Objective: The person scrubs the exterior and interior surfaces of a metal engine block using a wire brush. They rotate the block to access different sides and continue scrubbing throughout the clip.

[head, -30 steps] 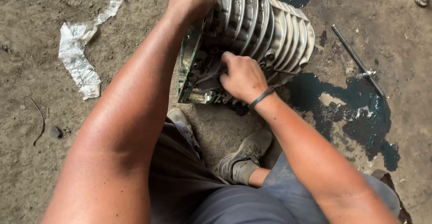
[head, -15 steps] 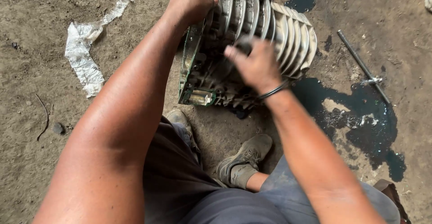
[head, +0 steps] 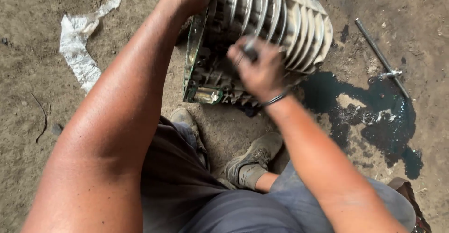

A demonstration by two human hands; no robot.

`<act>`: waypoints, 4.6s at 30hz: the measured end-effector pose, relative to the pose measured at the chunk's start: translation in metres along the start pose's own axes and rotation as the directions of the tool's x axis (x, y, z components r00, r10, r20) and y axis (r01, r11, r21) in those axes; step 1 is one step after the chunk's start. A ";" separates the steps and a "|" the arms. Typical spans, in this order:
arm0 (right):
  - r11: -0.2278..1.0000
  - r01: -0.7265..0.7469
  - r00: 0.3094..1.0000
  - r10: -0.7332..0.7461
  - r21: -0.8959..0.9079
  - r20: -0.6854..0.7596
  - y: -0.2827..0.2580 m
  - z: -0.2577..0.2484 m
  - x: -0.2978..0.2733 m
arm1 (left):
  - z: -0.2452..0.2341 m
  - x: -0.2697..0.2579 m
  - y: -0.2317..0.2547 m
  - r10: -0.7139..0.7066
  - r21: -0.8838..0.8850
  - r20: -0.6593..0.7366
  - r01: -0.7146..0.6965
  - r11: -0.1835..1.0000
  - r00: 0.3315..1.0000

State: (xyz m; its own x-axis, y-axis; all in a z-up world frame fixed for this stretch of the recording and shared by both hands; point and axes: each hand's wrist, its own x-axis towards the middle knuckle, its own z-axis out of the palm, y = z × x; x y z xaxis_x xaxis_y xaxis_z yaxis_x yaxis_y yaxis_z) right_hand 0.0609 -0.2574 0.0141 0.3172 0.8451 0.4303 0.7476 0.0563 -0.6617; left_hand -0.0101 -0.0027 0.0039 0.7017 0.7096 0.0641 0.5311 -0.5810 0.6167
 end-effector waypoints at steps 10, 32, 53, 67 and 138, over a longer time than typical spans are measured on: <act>0.994 -0.049 0.999 0.050 0.096 -0.014 0.009 -0.005 -0.006 | -0.006 -0.004 0.001 -0.001 -0.124 -0.109 -0.012 0.992 0.994; 0.981 -0.101 0.974 0.064 0.166 0.215 0.010 -0.007 0.010 | -0.010 -0.002 0.012 -0.133 -0.144 -0.005 0.131 0.981 0.991; 0.993 -0.119 0.963 0.116 -0.001 0.243 0.002 -0.002 -0.001 | -0.018 -0.010 0.017 -0.128 -0.125 0.008 0.128 0.984 0.992; 0.970 0.094 0.992 -0.072 0.225 -0.103 -0.002 -0.028 0.018 | -0.009 -0.003 -0.001 -0.013 -0.061 -0.107 0.006 0.998 0.994; 0.667 -0.188 0.880 0.440 0.721 -0.177 0.040 -0.049 0.209 | 0.012 -0.011 0.028 -0.251 -0.319 -0.147 0.194 0.928 0.957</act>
State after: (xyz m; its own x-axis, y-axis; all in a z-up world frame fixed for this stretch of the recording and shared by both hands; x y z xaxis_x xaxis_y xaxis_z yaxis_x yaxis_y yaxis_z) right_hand 0.1855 -0.1050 0.1079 0.7118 0.6744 0.1963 0.0180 0.2619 -0.9649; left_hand 0.0026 -0.0318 0.0107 0.4685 0.8832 0.0217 0.4778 -0.2740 0.8346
